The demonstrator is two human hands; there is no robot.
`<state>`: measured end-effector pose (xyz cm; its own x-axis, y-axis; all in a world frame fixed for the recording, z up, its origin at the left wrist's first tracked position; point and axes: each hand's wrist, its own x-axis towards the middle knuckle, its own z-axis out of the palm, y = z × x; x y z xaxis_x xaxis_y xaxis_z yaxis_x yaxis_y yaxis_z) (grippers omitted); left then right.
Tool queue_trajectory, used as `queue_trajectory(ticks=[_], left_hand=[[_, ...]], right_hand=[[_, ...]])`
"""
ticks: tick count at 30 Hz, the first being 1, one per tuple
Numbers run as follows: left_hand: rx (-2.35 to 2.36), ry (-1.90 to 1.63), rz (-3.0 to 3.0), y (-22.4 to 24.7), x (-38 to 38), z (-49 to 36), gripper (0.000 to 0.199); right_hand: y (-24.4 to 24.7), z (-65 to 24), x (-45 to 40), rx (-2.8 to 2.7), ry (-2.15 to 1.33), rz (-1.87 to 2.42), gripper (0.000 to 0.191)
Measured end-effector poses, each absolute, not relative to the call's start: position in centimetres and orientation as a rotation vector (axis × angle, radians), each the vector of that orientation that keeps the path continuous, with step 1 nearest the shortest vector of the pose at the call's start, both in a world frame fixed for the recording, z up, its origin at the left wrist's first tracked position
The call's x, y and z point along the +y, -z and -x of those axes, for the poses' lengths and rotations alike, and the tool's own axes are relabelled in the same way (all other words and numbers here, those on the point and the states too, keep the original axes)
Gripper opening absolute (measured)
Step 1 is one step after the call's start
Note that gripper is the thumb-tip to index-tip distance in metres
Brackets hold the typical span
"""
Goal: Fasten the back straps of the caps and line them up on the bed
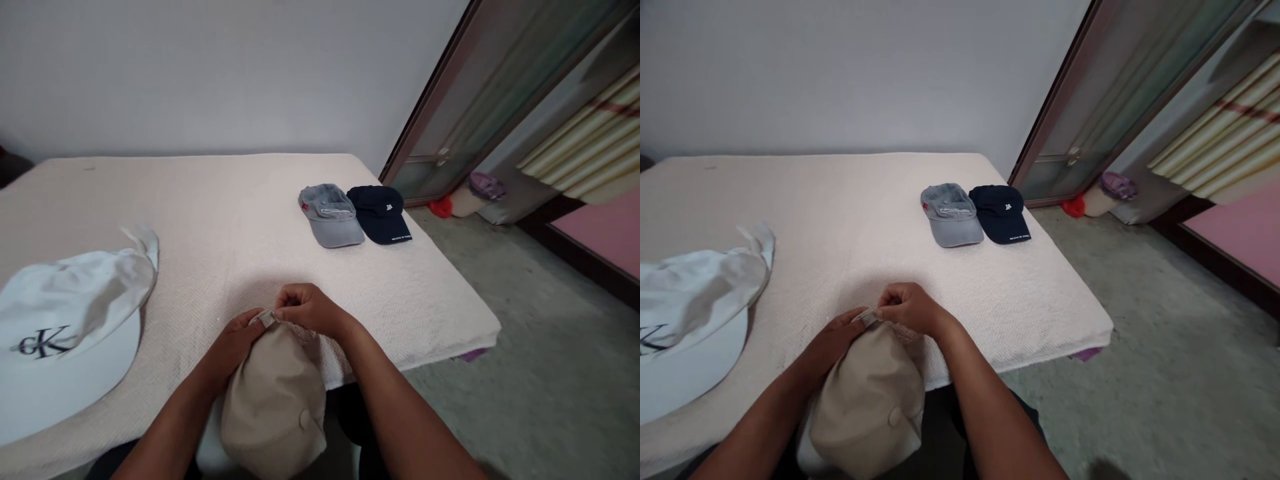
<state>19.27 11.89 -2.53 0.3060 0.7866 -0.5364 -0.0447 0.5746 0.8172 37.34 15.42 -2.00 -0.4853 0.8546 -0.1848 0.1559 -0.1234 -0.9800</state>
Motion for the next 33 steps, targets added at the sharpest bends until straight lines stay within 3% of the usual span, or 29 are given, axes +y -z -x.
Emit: queue_trajectory(ticks=[5, 19, 33], left_hand=[[1.095, -0.6, -0.747, 2.58, 11.81, -19.19, 0.032], [1.017, -0.624, -0.759, 2.25, 11.66, -19.29, 0.023], [0.947, -0.625, -0.722, 2.28, 11.52, -19.32, 0.024]], right_hand=[[2.11, -37.53, 15.56, -1.682, -1.553, 1.206, 0.004], [2.13, -37.84, 15.33, -1.446, -1.912, 1.094, 0.012], [1.84, -37.7, 15.01, -1.311, -2.003, 1.039, 0.015]])
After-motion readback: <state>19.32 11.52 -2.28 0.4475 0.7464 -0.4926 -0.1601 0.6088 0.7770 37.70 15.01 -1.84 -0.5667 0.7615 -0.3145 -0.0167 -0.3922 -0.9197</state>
